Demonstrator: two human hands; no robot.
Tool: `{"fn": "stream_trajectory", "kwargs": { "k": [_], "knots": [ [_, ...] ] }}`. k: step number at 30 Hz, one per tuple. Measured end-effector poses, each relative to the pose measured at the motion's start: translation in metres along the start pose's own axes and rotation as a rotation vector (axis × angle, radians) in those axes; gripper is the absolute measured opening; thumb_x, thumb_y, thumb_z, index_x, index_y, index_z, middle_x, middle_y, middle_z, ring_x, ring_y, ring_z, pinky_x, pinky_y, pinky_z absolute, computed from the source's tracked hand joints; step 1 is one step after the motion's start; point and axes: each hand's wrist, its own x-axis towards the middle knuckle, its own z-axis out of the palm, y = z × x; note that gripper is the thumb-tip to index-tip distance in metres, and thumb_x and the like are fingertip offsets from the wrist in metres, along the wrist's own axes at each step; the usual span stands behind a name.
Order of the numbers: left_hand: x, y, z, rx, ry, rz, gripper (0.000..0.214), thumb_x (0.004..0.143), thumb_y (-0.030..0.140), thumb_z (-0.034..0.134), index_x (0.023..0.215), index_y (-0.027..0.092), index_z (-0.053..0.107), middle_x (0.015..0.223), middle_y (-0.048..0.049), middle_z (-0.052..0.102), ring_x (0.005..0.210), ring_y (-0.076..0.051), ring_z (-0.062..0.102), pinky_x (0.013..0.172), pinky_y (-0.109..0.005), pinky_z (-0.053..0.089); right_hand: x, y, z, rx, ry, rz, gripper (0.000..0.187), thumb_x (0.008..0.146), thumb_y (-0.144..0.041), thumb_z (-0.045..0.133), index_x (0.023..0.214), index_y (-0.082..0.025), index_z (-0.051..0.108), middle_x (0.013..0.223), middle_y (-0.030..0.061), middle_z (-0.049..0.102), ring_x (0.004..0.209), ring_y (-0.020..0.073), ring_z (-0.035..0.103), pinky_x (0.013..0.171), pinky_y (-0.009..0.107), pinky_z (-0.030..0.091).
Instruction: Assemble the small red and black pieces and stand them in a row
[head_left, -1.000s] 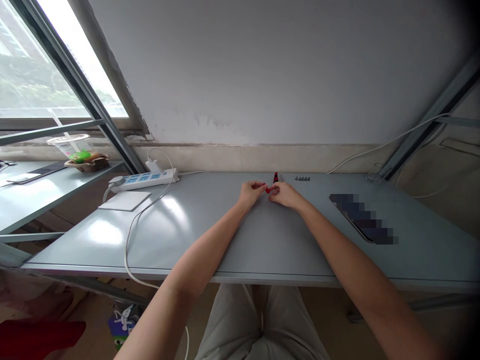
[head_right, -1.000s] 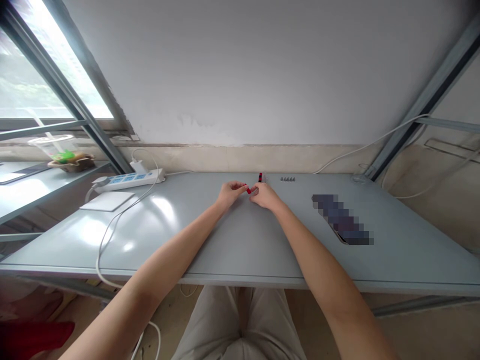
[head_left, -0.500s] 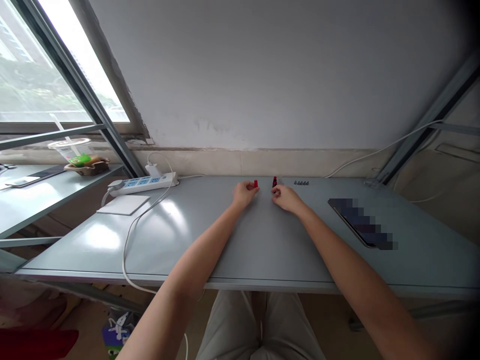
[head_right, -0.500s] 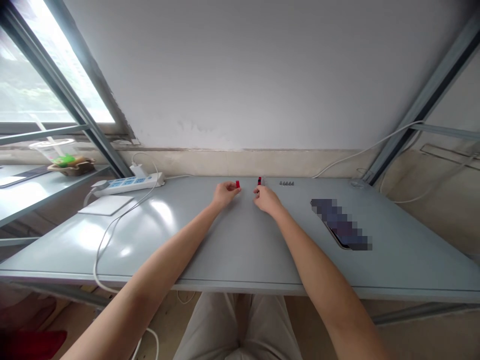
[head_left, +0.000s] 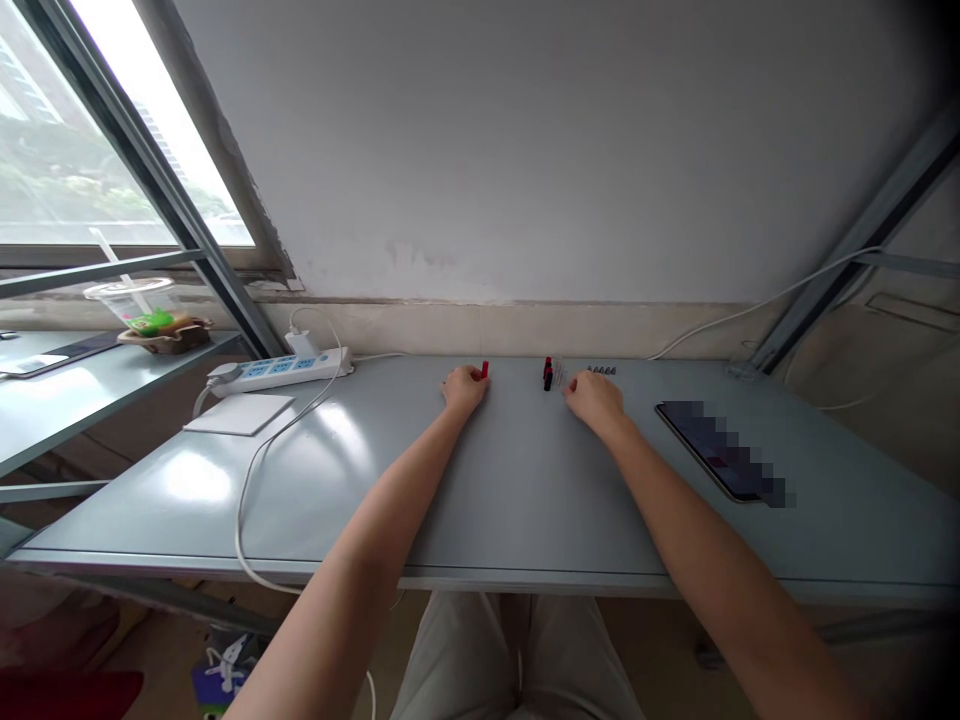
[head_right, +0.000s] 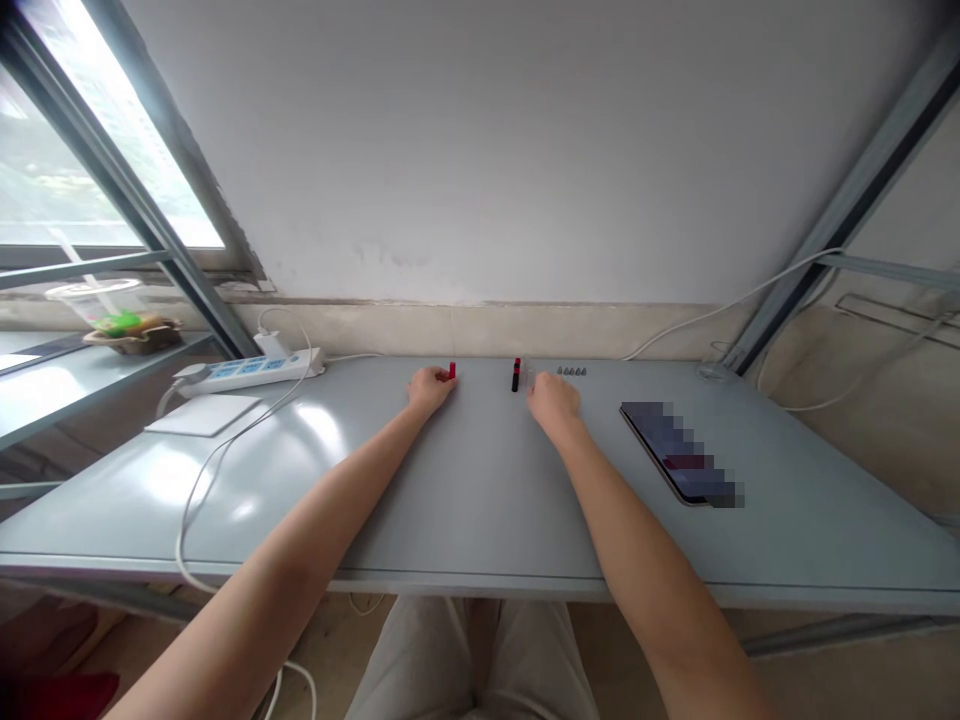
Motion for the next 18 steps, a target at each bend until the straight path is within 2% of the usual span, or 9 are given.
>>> {"fn": "stream_trajectory", "kwargs": {
  "k": [9,11,13,15,16,18],
  "knots": [
    [-0.001,0.002,0.001,0.065,-0.004,-0.008,0.016,0.069,0.036,0.062,0.076,0.022,0.066,0.09,-0.0087,0.066,0.109,-0.027,0.046,0.093,-0.046,0.028,0.01,0.01,0.013,0.034,-0.006,0.042,0.023,0.078,-0.032,0.053,0.091,-0.016,0.064,0.096,0.0117,0.063,0.091,0.0244,0.057,0.071,0.033,0.042],
    [-0.002,0.002,0.001,0.086,0.009,-0.002,0.02,0.068,0.038,0.063,0.08,0.022,0.065,0.096,-0.0098,0.064,0.11,-0.028,0.044,0.092,-0.046,0.029,0.012,0.012,0.017,0.045,0.027,0.032,0.027,0.078,-0.035,0.054,0.094,-0.016,0.063,0.099,0.0118,0.061,0.095,0.0253,0.055,0.074,0.035,0.042],
    [-0.007,0.005,0.0,0.117,0.078,0.033,0.031,0.066,0.039,0.064,0.092,0.021,0.063,0.108,-0.0117,0.059,0.11,-0.03,0.043,0.089,-0.045,0.032,0.013,0.014,0.022,0.055,0.074,0.017,0.03,0.077,-0.038,0.054,0.096,-0.016,0.063,0.104,0.0122,0.059,0.1,0.0263,0.052,0.077,0.037,0.04],
    [-0.015,0.011,-0.004,0.159,0.197,0.137,0.044,0.068,0.038,0.063,0.108,0.02,0.056,0.117,-0.0134,0.052,0.109,-0.03,0.042,0.088,-0.045,0.032,0.014,0.015,0.026,0.072,0.109,0.005,0.033,0.077,-0.041,0.054,0.096,-0.016,0.063,0.106,0.0124,0.058,0.103,0.0271,0.049,0.08,0.038,0.039],
    [-0.02,0.016,-0.005,0.184,0.245,0.228,0.047,0.072,0.036,0.059,0.115,0.02,0.051,0.12,-0.0136,0.05,0.109,-0.029,0.042,0.088,-0.044,0.032,0.014,0.015,0.028,0.081,0.119,-0.001,0.033,0.076,-0.042,0.054,0.095,-0.016,0.063,0.106,0.0123,0.057,0.104,0.0273,0.048,0.08,0.039,0.039],
    [-0.032,0.027,-0.008,0.241,0.266,0.453,0.047,0.078,0.031,0.051,0.123,0.019,0.043,0.124,-0.0133,0.046,0.112,-0.027,0.04,0.089,-0.042,0.03,0.015,0.015,0.032,0.096,0.128,-0.006,0.034,0.076,-0.044,0.054,0.094,-0.017,0.064,0.106,0.0122,0.057,0.105,0.0275,0.047,0.081,0.039,0.038]
  ]
}}
